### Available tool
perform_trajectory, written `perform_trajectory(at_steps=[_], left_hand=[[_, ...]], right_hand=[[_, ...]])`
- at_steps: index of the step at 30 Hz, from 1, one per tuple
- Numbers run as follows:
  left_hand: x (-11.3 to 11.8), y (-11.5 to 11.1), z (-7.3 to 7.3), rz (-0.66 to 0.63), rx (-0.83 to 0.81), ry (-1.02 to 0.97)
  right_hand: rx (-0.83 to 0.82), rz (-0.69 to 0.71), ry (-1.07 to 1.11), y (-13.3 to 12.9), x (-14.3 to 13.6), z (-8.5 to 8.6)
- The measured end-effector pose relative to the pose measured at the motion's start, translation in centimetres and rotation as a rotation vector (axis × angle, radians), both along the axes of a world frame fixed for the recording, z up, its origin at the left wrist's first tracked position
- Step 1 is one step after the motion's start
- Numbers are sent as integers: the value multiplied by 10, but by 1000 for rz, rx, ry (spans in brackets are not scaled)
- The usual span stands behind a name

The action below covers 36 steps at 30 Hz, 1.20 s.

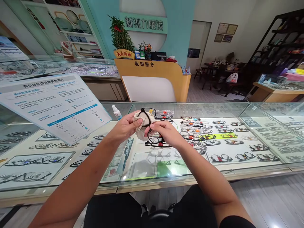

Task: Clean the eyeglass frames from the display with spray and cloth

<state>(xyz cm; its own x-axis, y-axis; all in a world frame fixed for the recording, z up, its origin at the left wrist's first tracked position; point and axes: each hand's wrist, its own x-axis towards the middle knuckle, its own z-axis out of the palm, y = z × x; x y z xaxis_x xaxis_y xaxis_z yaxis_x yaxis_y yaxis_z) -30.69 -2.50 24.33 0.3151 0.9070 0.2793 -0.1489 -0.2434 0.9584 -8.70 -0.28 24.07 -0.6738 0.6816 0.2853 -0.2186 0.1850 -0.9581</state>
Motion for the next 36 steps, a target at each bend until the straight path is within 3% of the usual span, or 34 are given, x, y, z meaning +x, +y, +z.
perform_trajectory(at_steps=[8,10,15,17,23,31,36], left_hand=[[25,-13,-5,265,38,-57],[24,-12,-3,223,48,-64],[4,-6,6,-26,4,-54],[0,-6,8,-49,-23,-38],[9,-10,6,157,14,-13],[25,-20,11,291,5,-49],[23,-16,4,330,61,-63]], right_hand=[[-6,36,-20,-7,-11,-7],[-5,37,-25,-7,-11,-6],[-16,-5,0,-1,-3,-4],[-30,-17,13,2,-1,-5],[-28,23,29,0,-3,-8],[10,41,-22,-6,-8,-8],[11,34,-11,-6,-9,-7]])
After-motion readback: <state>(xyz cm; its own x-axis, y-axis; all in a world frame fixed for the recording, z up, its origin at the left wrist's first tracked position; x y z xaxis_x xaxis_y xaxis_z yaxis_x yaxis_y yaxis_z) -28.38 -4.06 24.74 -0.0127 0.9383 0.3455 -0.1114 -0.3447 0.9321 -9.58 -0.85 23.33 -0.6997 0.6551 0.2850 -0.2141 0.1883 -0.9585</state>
